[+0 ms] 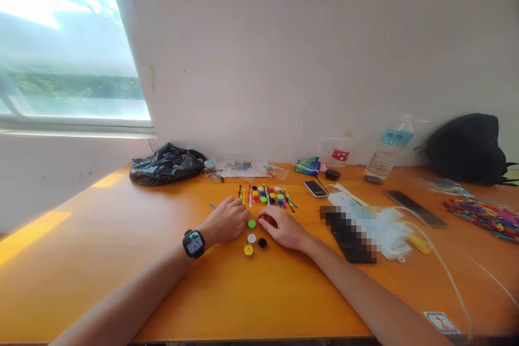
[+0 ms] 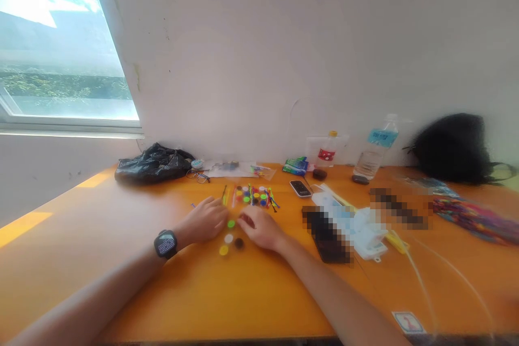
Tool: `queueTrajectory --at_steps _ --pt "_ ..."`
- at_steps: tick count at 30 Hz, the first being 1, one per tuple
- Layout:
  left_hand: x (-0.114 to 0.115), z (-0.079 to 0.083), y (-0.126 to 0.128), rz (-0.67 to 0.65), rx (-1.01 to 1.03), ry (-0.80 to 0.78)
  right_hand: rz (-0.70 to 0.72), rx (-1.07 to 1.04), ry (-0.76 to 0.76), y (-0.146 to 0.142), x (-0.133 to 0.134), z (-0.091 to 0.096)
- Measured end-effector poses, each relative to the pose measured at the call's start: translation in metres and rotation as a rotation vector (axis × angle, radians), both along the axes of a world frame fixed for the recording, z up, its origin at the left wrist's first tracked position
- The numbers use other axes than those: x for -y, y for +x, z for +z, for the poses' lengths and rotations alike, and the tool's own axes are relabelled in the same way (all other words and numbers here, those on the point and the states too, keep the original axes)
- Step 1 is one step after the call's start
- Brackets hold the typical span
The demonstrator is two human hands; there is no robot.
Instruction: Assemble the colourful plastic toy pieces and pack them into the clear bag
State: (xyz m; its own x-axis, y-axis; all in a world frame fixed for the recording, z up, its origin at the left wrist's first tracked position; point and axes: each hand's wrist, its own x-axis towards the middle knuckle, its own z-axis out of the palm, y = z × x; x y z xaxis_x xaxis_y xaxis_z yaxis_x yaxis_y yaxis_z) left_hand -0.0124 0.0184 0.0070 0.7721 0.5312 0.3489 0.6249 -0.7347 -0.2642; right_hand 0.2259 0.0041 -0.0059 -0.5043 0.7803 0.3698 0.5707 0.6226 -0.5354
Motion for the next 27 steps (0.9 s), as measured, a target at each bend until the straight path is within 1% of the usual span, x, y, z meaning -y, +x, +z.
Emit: queueTrajectory --at_steps 7,14,27 --pt "0.0014 -0.0008 0.0007 -0.013 0.013 -0.035 0.001 -0.003 0.001 0.0003 0.0006 0.0009" --pt "0.0013 -0.0017 0.0006 -0.042 0.019 -0.036 0.006 0.003 0.002 0.0 -0.0009 -0.0013" --pt "0.0017 0.0004 -0.0006 -0.066 0.046 -0.094 0.009 0.008 -0.006 0.0003 -0.0006 -0.0003"
